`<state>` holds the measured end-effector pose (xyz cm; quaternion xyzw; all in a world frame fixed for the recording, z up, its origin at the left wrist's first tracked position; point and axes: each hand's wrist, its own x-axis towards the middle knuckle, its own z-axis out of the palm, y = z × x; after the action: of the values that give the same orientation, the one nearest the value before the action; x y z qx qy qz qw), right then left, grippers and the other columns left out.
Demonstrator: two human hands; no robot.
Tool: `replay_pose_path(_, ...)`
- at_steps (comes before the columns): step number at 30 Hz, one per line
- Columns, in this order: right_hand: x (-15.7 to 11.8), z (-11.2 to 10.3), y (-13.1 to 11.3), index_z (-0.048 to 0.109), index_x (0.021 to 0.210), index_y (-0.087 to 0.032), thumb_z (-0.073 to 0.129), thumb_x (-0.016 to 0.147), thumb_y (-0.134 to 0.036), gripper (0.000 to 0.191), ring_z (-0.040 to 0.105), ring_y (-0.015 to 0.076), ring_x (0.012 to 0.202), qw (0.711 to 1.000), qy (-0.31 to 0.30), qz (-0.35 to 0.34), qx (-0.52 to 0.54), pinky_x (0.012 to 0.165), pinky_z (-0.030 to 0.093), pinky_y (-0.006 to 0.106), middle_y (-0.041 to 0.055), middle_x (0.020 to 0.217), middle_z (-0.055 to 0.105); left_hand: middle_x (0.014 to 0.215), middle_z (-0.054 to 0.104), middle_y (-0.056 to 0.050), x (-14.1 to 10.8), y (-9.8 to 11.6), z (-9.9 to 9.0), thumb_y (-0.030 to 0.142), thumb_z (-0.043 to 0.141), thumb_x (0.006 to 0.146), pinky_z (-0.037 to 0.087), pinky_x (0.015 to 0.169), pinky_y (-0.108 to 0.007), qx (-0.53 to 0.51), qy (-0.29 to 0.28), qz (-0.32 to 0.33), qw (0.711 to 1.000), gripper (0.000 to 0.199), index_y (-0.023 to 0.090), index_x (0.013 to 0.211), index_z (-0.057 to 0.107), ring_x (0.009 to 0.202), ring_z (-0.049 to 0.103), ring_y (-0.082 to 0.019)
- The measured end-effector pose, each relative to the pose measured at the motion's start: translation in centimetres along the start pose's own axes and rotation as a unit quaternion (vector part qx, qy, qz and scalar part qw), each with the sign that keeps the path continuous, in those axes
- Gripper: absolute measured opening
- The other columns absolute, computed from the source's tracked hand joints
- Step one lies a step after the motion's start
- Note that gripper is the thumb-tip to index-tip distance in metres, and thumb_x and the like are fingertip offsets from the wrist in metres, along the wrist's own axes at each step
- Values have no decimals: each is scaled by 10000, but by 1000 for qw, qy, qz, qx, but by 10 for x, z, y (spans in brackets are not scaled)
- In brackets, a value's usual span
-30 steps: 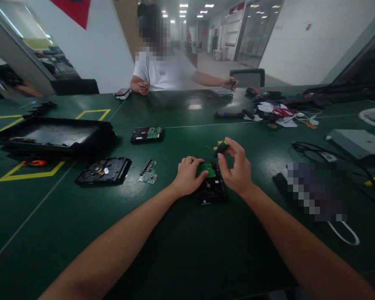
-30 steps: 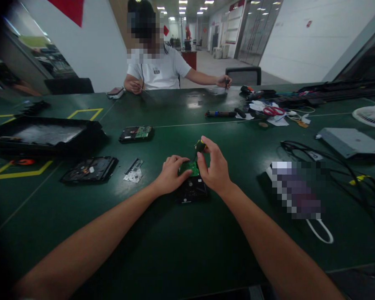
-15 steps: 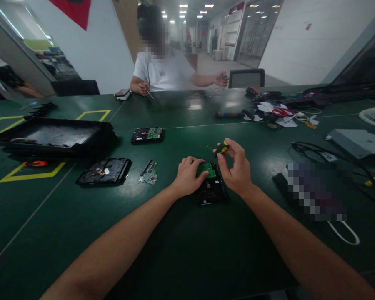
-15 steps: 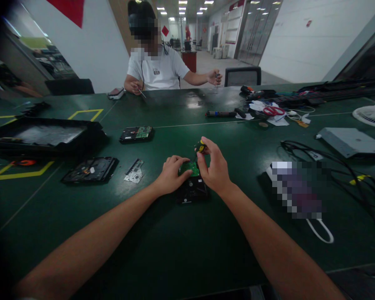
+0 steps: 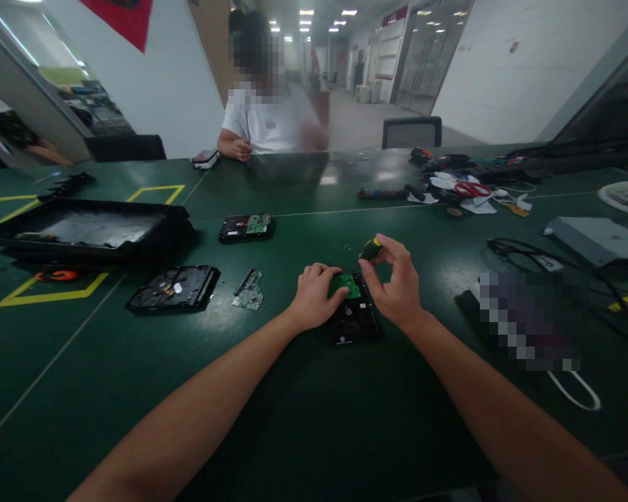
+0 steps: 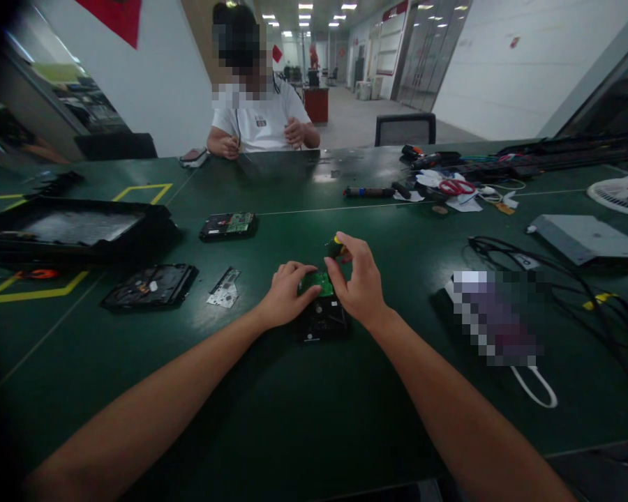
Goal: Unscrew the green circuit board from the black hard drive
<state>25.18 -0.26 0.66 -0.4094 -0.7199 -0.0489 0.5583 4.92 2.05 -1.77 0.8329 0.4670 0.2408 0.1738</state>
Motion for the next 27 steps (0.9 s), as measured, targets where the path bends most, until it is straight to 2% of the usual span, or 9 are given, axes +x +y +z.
replay_pose_path(3,0,0,0,414,1536,-325,696,959,-260,646,712,251,1003,1000,0,-9,-11,832,672,460,104,1354,623,1257,600,-110,0,-1,1,478,617,974,441,1029,-501,-1,2,3,1000,494,235,1403,594,1189,531,-320)
replay_pose_path(8,-1,1,1,352,1566,-321,612,1005,-257,622,723,259,1039,1000,-13,18,12,911,660,499,123,1407,592,1253,598,-107,0,-1,0,478,623,971,443,1026,-500,-3,2,3,1000,483,248,1395,604,1181,533,-319)
replay_pose_path(13,-2,2,4,397,1519,-321,706,951,-275,648,709,238,969,1000,16,7,5,800,677,446,112,1355,580,1259,597,-111,1,-2,1,477,615,975,443,1028,-506,-1,-2,3,1000,492,243,1407,592,1191,529,-326)
replay_pose_path(18,-2,2,2,349,1558,-312,621,999,-258,623,708,252,1049,1000,-14,13,21,884,668,478,132,1411,571,1250,596,-105,1,-2,2,483,629,966,446,1020,-503,-2,3,3,1000,495,259,1405,594,1182,531,-323)
replay_pose_path(24,0,0,2,407,1523,-340,700,957,-257,642,680,247,1035,1000,3,-7,4,778,682,434,101,1337,577,1248,601,-107,0,-1,1,476,622,972,451,1016,-502,3,4,4,1000,476,247,1389,601,1176,537,-322)
replay_pose_path(27,0,1,1,373,1552,-328,646,985,-247,634,685,257,1077,1000,-10,-4,14,841,677,466,117,1380,567,1246,603,-108,0,0,1,473,625,970,453,1014,-502,1,5,2,1000,475,245,1387,604,1178,538,-323)
